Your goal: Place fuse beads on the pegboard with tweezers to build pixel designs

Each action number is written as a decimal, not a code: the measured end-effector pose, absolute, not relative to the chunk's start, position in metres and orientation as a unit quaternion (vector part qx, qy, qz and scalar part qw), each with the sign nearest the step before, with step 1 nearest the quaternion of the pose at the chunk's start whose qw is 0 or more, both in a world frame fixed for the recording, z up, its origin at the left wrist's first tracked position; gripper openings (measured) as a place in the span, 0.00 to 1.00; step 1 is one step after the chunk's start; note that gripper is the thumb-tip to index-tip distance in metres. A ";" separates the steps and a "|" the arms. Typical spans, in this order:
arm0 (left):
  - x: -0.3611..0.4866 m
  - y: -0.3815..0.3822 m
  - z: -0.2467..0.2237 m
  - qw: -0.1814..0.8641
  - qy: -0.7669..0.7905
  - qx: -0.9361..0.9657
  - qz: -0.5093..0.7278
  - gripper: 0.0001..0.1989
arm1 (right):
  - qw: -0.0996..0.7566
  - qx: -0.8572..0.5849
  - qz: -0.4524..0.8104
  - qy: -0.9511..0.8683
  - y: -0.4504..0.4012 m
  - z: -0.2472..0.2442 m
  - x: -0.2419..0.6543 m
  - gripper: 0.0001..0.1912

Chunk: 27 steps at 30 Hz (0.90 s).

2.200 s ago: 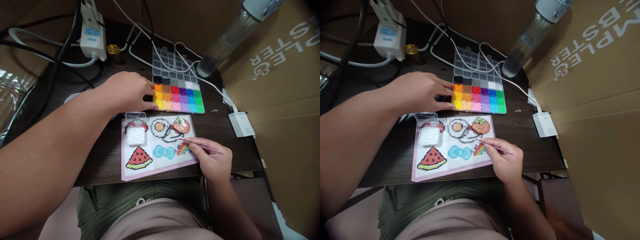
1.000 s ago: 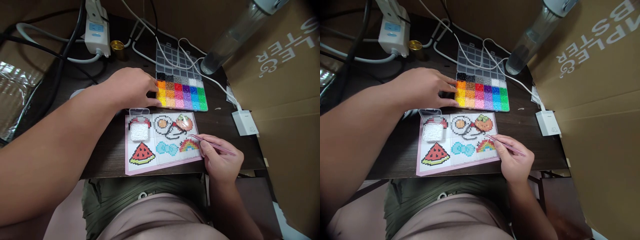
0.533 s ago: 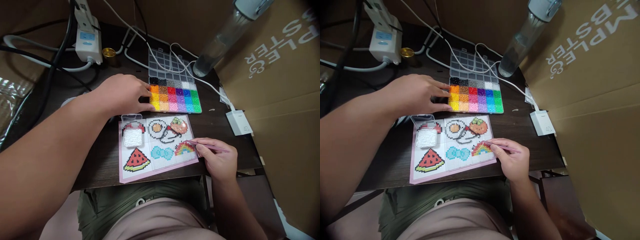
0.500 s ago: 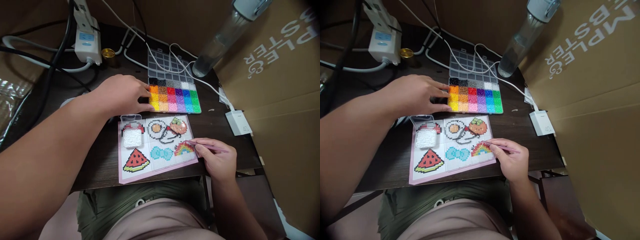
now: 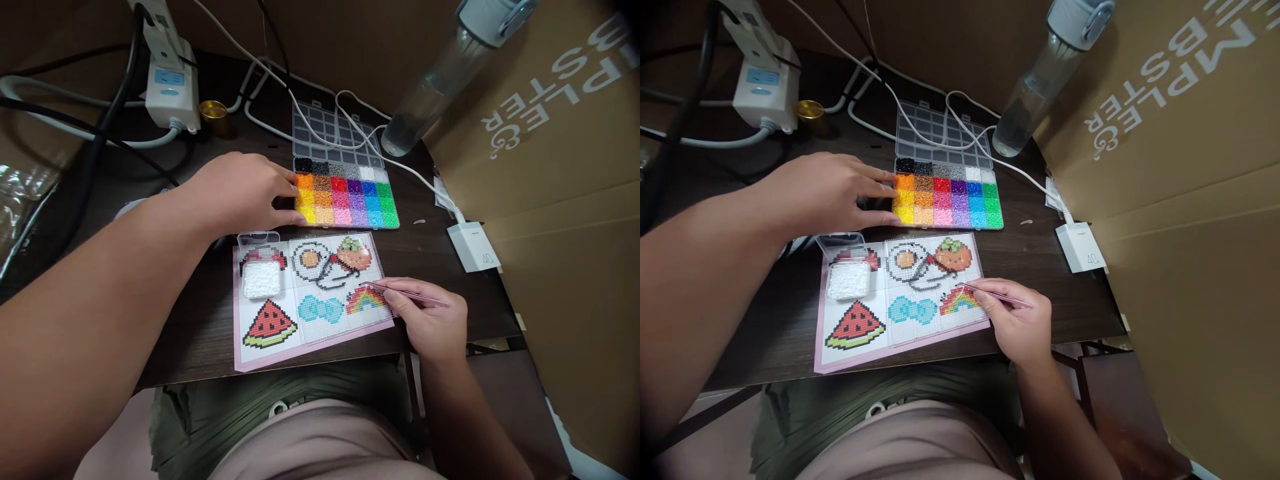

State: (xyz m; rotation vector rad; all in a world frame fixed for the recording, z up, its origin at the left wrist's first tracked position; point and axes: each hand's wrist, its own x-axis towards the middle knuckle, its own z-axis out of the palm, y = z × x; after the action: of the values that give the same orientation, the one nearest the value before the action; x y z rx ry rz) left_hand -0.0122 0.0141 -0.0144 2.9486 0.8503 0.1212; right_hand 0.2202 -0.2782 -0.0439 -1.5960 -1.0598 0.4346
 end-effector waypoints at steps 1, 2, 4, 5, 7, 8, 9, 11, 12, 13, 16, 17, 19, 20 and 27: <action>-0.012 0.015 -0.015 0.037 0.277 0.959 0.043 0.29 | 0.555 -0.677 0.182 -0.448 -0.278 -0.045 0.221 0.07; -0.013 0.015 -0.016 0.039 0.278 0.959 0.046 0.29 | 0.554 -0.679 0.180 -0.446 -0.279 -0.045 0.221 0.06; -0.013 0.017 -0.017 0.045 0.277 0.958 0.052 0.29 | 0.555 -0.684 0.180 -0.438 -0.280 -0.048 0.223 0.05; -0.014 0.017 -0.018 0.049 0.277 0.958 0.055 0.29 | 0.556 -0.685 0.180 -0.435 -0.281 -0.049 0.224 0.05; -0.014 0.018 -0.019 0.055 0.278 0.957 0.058 0.29 | 0.562 -0.684 0.177 -0.430 -0.283 -0.052 0.225 0.04; -0.013 0.018 -0.019 0.058 0.279 0.957 0.058 0.29 | 0.565 -0.683 0.173 -0.429 -0.284 -0.052 0.225 0.03; -0.013 0.017 -0.019 0.060 0.281 0.956 0.055 0.30 | 0.569 -0.682 0.168 -0.428 -0.284 -0.052 0.224 0.03; -0.012 0.015 -0.016 0.061 0.285 0.956 0.044 0.30 | 0.569 -0.677 0.163 -0.437 -0.282 -0.050 0.221 0.03; -0.011 0.014 -0.015 0.061 0.288 0.955 0.039 0.29 | 0.568 -0.673 0.163 -0.444 -0.281 -0.049 0.218 0.04; -0.010 0.013 -0.013 0.060 0.290 0.954 0.033 0.29 | 0.567 -0.668 0.166 -0.453 -0.279 -0.047 0.215 0.05; -0.010 0.010 -0.010 0.061 0.298 0.952 0.021 0.27 | 0.573 -0.652 0.174 -0.465 -0.272 -0.044 0.206 0.09; -0.010 0.010 -0.010 0.064 0.300 0.952 0.020 0.26 | 0.573 -0.651 0.177 -0.465 -0.270 -0.043 0.204 0.09; -0.011 0.010 -0.011 0.067 0.298 0.952 0.025 0.26 | 0.570 -0.654 0.181 -0.463 -0.268 -0.043 0.202 0.09; -0.011 0.011 -0.012 0.067 0.294 0.953 0.030 0.26 | 0.568 -0.657 0.181 -0.461 -0.268 -0.043 0.201 0.08; -0.011 0.013 -0.014 0.060 0.286 0.956 0.036 0.28 | 0.568 -0.650 0.182 -0.472 -0.269 -0.045 0.202 0.11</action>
State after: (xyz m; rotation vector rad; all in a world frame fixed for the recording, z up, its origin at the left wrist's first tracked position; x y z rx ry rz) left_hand -0.0113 0.0130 -0.0140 2.8931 0.8654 0.1076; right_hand 0.2025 -0.2693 -0.0447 -1.5265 -1.1080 0.4265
